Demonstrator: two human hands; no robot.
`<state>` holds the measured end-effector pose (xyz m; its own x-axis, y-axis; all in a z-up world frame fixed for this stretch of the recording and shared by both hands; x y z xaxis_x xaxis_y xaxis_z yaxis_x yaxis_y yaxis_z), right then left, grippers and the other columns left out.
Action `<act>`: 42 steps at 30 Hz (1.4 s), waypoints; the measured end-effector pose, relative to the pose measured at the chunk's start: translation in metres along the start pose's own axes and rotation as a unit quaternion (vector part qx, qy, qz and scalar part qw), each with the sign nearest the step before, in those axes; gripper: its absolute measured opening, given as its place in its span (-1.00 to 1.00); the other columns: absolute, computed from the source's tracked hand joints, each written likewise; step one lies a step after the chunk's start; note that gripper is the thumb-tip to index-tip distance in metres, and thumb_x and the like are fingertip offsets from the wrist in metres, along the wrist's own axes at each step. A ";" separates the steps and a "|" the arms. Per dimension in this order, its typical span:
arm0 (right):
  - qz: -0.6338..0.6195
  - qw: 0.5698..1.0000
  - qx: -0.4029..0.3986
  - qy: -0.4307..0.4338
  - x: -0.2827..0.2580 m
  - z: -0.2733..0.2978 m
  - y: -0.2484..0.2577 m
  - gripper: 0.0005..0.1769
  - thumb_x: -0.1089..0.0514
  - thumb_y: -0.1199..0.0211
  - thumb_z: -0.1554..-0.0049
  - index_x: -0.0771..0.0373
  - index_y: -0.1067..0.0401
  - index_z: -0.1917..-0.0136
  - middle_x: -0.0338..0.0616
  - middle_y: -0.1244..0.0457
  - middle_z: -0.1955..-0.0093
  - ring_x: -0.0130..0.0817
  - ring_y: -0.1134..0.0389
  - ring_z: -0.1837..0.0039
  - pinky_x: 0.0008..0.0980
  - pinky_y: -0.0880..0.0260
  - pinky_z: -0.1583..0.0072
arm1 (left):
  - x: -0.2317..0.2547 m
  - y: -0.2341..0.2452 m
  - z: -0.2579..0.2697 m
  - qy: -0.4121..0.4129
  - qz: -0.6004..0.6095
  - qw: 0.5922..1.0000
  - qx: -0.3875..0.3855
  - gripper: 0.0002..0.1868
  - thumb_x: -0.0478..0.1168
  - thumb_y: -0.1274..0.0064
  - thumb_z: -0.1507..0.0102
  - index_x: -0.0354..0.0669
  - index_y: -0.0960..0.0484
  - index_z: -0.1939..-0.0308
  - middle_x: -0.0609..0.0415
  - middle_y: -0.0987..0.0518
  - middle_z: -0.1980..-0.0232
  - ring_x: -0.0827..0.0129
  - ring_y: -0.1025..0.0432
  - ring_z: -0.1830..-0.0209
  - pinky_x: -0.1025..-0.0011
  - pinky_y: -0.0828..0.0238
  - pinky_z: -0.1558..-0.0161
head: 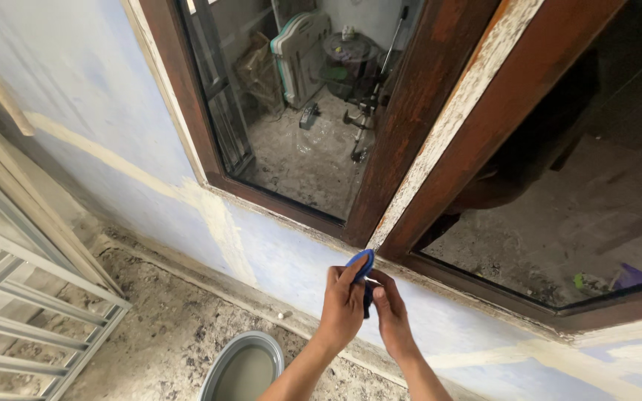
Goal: The person wipes the wooden frame and glass panes of a window with a blue cloth.
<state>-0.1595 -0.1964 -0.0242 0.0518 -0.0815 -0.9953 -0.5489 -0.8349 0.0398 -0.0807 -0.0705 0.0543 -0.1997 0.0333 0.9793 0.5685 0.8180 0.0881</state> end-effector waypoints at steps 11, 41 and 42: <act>-0.119 0.985 -0.094 -0.080 -0.012 -0.018 -0.008 -0.32 0.27 -0.57 -0.06 0.39 -0.22 -0.29 0.23 -0.23 -0.16 -0.01 -0.31 -0.18 -0.10 -0.41 -0.21 | -0.020 0.070 -0.007 0.062 0.107 0.991 -0.046 -0.79 -0.29 0.11 -0.42 -0.34 -0.52 -0.06 0.01 -0.60 0.17 0.46 -0.46 0.21 0.49 -0.45 0.13; 0.401 0.820 -0.248 0.326 -0.044 -0.032 -0.257 -0.45 0.08 -0.46 -0.04 0.30 -0.41 -0.24 0.05 -0.28 -0.34 -0.08 -0.34 -0.32 -0.13 -0.43 -0.25 | -0.167 0.255 -0.024 0.218 0.115 0.905 0.346 -0.55 -0.03 0.21 -0.40 -0.22 -0.34 -0.28 -0.06 -0.62 0.09 0.26 -0.57 0.25 0.34 -0.55 0.22; 0.390 0.834 -0.242 0.305 -0.042 -0.037 -0.250 -0.46 0.10 -0.45 -0.05 0.29 -0.41 -0.25 0.05 -0.27 -0.36 -0.08 -0.33 -0.33 -0.14 -0.42 -0.27 | -0.155 0.274 -0.038 0.202 0.051 0.905 0.371 -0.53 -0.04 0.18 -0.41 -0.28 -0.29 -0.29 -0.11 -0.63 0.10 0.19 -0.59 0.26 0.28 -0.56 0.23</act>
<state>0.0071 -0.0043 0.0110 0.3316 -0.8417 -0.4262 -0.2199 -0.5082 0.8327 0.1364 0.1266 -0.0663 0.2161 0.0405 0.9755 -0.1547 0.9879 -0.0067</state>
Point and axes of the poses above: each hand's wrist, its own z-axis away from the middle knuckle, its own y-axis out of the back of the hand, x = y × z, the point moved 9 cm from there along -z, towards the middle knuckle
